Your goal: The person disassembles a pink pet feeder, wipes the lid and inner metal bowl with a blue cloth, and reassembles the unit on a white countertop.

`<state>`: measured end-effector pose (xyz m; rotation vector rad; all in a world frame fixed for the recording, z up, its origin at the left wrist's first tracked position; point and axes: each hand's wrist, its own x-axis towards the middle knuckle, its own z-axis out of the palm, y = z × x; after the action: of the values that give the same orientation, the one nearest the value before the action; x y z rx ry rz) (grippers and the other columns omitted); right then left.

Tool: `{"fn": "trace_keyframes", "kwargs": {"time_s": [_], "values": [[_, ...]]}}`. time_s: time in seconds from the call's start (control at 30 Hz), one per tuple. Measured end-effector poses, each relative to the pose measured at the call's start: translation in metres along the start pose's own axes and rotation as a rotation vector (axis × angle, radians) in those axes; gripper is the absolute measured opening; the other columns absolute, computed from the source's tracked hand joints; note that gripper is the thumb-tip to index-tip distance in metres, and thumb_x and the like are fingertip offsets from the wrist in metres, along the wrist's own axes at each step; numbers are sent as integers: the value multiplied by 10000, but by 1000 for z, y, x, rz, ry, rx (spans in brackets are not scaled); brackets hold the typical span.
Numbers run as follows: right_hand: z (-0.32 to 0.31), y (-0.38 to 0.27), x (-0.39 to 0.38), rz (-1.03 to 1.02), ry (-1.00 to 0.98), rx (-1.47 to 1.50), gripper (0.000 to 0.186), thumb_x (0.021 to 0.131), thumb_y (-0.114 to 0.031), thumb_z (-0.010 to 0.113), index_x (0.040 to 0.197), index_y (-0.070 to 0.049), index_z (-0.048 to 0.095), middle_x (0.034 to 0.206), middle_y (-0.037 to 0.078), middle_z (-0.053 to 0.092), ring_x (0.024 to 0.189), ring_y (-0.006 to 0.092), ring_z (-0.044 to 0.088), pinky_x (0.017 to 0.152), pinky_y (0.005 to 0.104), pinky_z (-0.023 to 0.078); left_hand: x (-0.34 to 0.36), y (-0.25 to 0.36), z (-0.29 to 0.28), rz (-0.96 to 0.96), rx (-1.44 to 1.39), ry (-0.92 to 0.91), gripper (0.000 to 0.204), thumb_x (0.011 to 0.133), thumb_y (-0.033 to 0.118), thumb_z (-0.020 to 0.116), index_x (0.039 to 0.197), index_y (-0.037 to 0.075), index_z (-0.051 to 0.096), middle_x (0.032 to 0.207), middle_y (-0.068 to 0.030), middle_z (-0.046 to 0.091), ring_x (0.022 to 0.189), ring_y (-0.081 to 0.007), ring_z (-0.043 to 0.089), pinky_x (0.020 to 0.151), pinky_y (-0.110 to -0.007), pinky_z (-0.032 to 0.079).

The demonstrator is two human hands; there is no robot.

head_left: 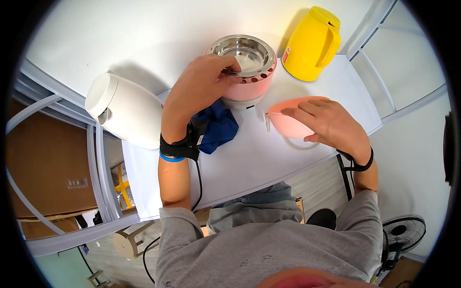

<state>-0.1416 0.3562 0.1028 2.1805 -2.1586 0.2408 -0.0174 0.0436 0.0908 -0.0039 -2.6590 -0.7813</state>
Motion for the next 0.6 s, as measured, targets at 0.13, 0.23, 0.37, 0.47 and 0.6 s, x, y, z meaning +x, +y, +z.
{"fn": "trace_keyframes", "kwargs": {"time_s": [0.13, 0.23, 0.37, 0.47, 0.6], "values": [[16, 5, -3, 10, 14, -137, 875, 630, -104, 930, 1456, -136, 641, 1076, 46, 675, 998, 269, 684, 907, 406, 545, 1, -1, 2, 25, 7, 37, 170, 908, -12, 720, 1077, -16, 727, 992, -187, 785, 896, -357, 745, 833, -405, 588], [28, 10, -9, 46, 38, -224, 844, 665, -111, 903, 1467, -143, 640, 1051, 28, 663, 981, 235, 675, 889, 392, 533, 1, -1, 4, 30, -5, 74, 168, 902, -20, 710, 1069, -23, 724, 1000, -194, 790, 901, -361, 750, 836, -411, 587], [39, 22, -13, 122, 16, -272, 804, 709, -98, 871, 1477, -140, 637, 1049, 28, 658, 995, 226, 668, 879, 382, 531, 1, 1, -1, 38, -54, 143, 161, 919, 0, 725, 1078, -28, 720, 1007, -193, 794, 909, -364, 755, 839, -413, 586], [53, 35, -12, 128, 85, -228, 818, 719, -123, 891, 1491, -144, 623, 1034, 72, 644, 936, 301, 654, 860, 430, 544, -1, -1, -5, 48, -44, 182, 173, 945, 41, 761, 1101, -20, 717, 1012, -188, 796, 918, -365, 752, 851, -410, 580], [66, 44, -7, 157, 83, -170, 758, 783, -99, 866, 1497, -112, 611, 1109, 89, 672, 1033, 306, 682, 909, 425, 557, -5, 3, -14, -2, -16, 205, 195, 986, 99, 786, 1123, -8, 699, 1017, -186, 797, 940, -361, 752, 861, -402, 570]]}}
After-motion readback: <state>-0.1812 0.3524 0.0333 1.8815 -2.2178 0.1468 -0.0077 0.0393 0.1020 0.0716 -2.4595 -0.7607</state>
